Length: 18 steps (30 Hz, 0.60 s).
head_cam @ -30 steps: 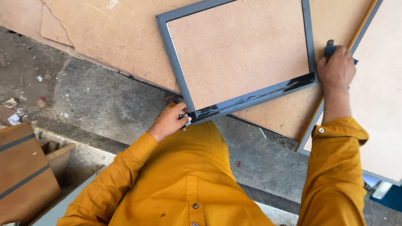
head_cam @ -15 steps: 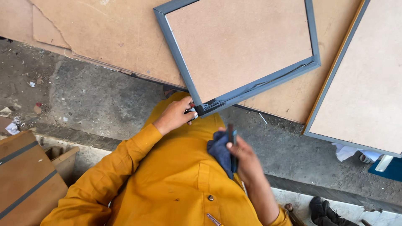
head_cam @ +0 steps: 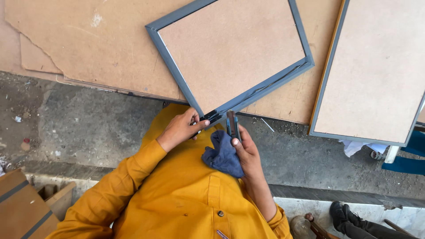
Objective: The person applies black tape along the edges of rectangular frames laid on a cardboard surface. They use a cloth to smooth the tape and a utility knife to trim excess tape at the corners, repeating the process across multiple frames.
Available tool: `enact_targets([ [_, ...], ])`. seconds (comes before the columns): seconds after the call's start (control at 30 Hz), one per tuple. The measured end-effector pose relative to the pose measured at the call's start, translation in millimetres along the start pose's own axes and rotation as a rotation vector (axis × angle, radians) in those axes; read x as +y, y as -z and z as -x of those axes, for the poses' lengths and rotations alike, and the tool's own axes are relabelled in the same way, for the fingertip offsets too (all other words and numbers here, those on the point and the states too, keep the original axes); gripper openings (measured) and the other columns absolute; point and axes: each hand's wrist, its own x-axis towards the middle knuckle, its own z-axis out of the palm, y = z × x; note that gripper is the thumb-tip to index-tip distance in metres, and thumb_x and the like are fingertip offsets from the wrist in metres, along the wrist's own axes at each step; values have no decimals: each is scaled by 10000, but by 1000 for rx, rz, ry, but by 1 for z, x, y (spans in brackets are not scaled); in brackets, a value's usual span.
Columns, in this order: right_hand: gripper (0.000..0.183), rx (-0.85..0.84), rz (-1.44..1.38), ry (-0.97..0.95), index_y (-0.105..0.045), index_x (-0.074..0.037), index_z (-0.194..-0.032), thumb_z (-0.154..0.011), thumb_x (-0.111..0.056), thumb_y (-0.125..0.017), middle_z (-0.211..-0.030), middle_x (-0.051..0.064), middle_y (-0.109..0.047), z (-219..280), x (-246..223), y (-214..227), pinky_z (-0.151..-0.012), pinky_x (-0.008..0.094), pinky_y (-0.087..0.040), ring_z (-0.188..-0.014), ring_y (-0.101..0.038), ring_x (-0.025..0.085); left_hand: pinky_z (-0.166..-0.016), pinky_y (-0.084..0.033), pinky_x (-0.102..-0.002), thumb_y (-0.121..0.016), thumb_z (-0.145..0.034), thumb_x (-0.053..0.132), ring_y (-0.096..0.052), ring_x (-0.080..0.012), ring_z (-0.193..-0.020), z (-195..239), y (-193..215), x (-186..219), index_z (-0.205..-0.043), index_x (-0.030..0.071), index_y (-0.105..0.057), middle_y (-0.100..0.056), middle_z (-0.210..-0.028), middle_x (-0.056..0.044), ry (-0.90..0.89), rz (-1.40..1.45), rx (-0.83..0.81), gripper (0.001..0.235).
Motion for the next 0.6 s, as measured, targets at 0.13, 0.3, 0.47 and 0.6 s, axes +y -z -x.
enact_targets([
  [0.13,362,31,-27,54,-652,5,-1237,-1011,-277,-642,-1061,20,-697,-6,8,-6,-825,230,-515,-931,-630,84,-514,-548,-308,-733,-927,377,-711,-154,-552,-4,-2,-17,-907,27,-550,-671,-703,-97,24,9,-46,395],
  [0.3,354,210,427,94,-692,26,-987,-1017,-326,-680,-801,41,-639,-9,16,-1,-652,277,-467,-706,-556,117,-507,-562,-339,-727,-888,235,-733,-188,-562,-13,-12,-42,-945,1,-529,-708,-744,-152,14,83,47,311],
  [0.47,265,217,1171,237,-692,-39,-1041,-956,-289,-715,-760,205,-698,-9,17,-18,-580,411,-522,-682,-711,363,-641,-567,-406,-797,-846,197,-738,-298,-739,-24,-14,-54,-1037,3,-616,-753,-822,-180,-147,-101,168,327],
  [0.6,284,135,1303,204,-663,-57,-1137,-963,-280,-682,-838,242,-714,-6,15,-38,-646,509,-527,-782,-691,446,-695,-598,-446,-712,-855,212,-774,-350,-786,-24,-14,-57,-1147,67,-621,-760,-876,-163,22,35,6,339],
])
